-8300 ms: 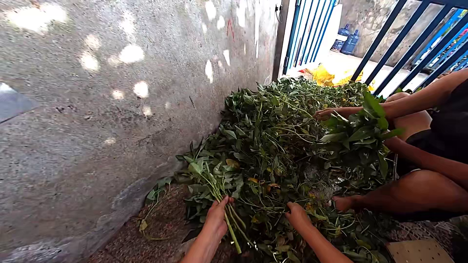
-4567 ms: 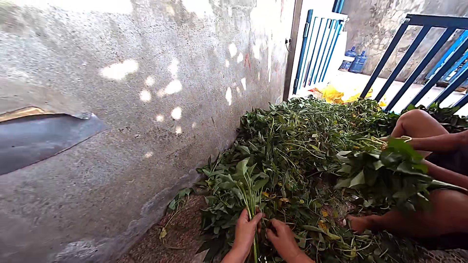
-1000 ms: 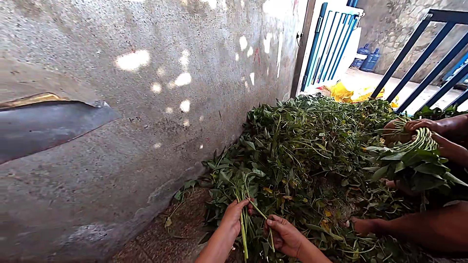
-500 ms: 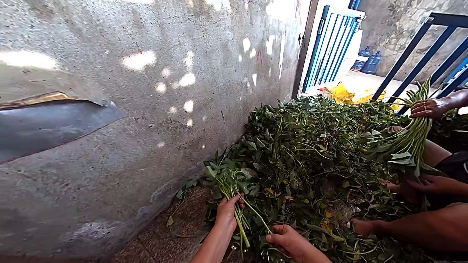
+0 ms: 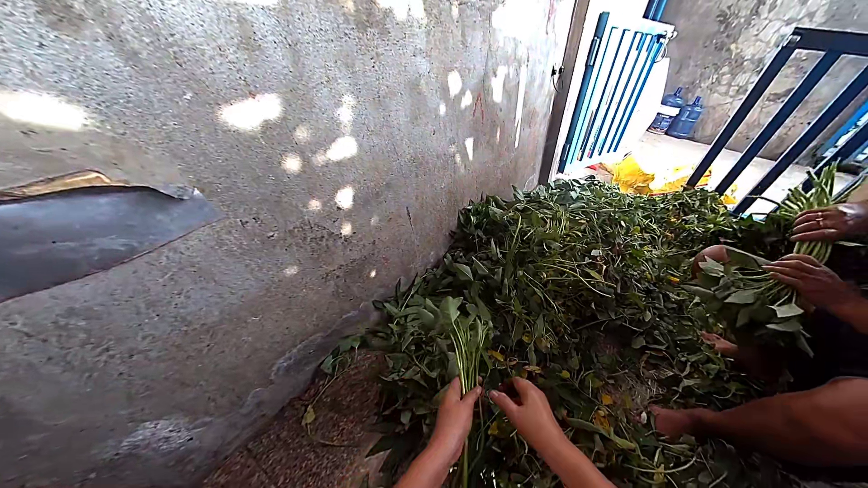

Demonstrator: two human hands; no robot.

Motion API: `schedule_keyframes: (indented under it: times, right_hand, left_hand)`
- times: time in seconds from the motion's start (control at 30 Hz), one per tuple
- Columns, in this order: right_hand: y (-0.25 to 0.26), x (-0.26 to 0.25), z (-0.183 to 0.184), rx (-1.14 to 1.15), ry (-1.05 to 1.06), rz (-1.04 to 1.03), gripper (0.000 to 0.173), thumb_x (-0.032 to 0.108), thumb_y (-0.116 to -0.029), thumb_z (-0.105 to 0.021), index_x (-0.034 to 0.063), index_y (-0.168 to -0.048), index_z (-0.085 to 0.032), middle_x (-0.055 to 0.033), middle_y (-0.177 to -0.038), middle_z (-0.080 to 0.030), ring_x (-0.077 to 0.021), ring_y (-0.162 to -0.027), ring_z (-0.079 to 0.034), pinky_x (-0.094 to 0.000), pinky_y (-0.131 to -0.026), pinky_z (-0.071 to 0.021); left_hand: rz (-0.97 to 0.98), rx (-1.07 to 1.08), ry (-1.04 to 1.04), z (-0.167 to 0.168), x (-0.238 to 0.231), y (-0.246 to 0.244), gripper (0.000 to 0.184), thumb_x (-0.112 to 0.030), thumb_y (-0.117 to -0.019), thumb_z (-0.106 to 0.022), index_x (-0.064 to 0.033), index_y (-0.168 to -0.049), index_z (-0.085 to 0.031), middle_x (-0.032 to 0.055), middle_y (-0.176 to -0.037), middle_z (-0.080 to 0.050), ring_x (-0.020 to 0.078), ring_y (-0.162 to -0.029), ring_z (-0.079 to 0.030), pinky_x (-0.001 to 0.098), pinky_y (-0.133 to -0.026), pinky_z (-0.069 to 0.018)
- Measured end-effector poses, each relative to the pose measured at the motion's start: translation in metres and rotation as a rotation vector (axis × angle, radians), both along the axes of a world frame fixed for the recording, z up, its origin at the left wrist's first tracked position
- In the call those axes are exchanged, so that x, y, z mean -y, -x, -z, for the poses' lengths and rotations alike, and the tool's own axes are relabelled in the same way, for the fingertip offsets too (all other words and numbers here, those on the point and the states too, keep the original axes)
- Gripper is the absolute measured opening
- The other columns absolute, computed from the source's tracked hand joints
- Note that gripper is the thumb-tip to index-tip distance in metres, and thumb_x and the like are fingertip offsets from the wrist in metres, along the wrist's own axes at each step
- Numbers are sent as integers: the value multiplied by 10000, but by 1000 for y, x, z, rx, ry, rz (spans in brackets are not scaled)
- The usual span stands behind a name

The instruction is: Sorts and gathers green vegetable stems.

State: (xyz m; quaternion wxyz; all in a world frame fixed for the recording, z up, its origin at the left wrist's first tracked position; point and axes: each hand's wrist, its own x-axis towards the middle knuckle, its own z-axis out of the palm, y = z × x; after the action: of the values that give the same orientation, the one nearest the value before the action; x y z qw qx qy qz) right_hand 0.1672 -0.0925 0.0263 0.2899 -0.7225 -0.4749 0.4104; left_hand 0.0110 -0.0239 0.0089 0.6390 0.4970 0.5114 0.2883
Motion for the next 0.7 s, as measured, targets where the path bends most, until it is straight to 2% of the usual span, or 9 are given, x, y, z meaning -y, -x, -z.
schedule_keyframes:
  times: [0.07, 0.2, 0.3, 0.4, 0.47, 0.53, 0.6, 0.63, 0.7]
  right_hand:
    - [12, -7, 6, -167, -59, 118, 464, 416, -1011, -618, 4, -1218, -672, -155, -1131, -701, -244, -1042, -682, -440, -970, -539]
    - [14, -12, 24, -571, 36, 311, 250, 201, -1052, -565, -14, -1156, -637, -102, -941, -674, -155, -743, -638, -318, -671, -538]
    - [8, -19, 25, -839, 223, 353, 213, 209, -1083, -508, 36, -1153, -611, -67, -885, -660, -144, -707, -627, -295, -600, -513]
    - [-1, -31, 17, -947, 314, 226, 235, 225, -1097, -459, 65, -1151, -622, -43, -862, -668, -123, -689, -632, -266, -585, -517]
    - [-11, -44, 8, -861, 313, 47, 240, 251, -1103, -466, 65, -1164, -603, -31, -888, -681, -110, -713, -648, -264, -626, -542]
    - [-26, -61, 5, -544, 254, -127, 323, 299, -1112, -446, 35, -1211, -602, -49, -982, -678, -121, -800, -661, -295, -719, -561]
    - [-45, -72, 20, -65, 224, -240, 387, 294, -1096, -471, -11, -1258, -646, -161, -1134, -699, -241, -1004, -690, -422, -917, -557]
    - [-54, -72, 32, 136, 272, -273, 390, 269, -1074, -498, -30, -1267, -657, -232, -1224, -680, -343, -1152, -660, -525, -1030, -499]
    - [-60, -59, 60, 394, 487, -334, 363, 209, -1025, -554, -43, -1266, -657, -289, -1340, -618, -446, -1282, -581, -643, -1077, -439]
  left_hand:
    - [52, -19, -25, 3, 10, -4, 302, -89, -1027, -573, 22, -1306, -542, 144, -1151, -664, 198, -1009, -670, 376, -899, -561]
    - [55, 56, 25, 4, 16, -1, 263, -70, -1048, -522, 12, -1298, -517, 130, -1067, -661, 188, -785, -694, 343, -702, -609]
    - [14, 204, 64, 2, 10, 4, 251, -55, -1067, -464, 14, -1308, -477, 141, -1078, -660, 210, -708, -687, 344, -642, -617]
    - [20, 380, 131, -9, 0, 6, 220, -46, -1075, -421, 18, -1275, -485, 144, -991, -680, 214, -692, -680, 345, -642, -608]
    - [-12, 463, 206, -21, -12, 7, 198, -54, -1087, -398, 5, -1250, -493, 121, -929, -649, 192, -691, -658, 325, -645, -597]
    - [-126, 500, 193, -36, -30, 14, 176, -61, -1092, -389, -9, -1198, -520, 98, -897, -630, 161, -675, -639, 295, -626, -585]
    - [-276, 491, 94, -48, -51, 27, 176, -70, -1093, -405, -26, -1203, -534, 87, -911, -649, 147, -672, -648, 287, -625, -590]
    - [-344, 474, 37, -51, -60, 33, 178, -73, -1092, -416, -36, -1225, -528, 83, -923, -655, 148, -678, -661, 292, -626, -601]
    - [-438, 462, -26, -50, -71, 44, 177, -70, -1092, -417, -52, -1242, -509, 85, -947, -666, 162, -702, -677, 307, -637, -608]
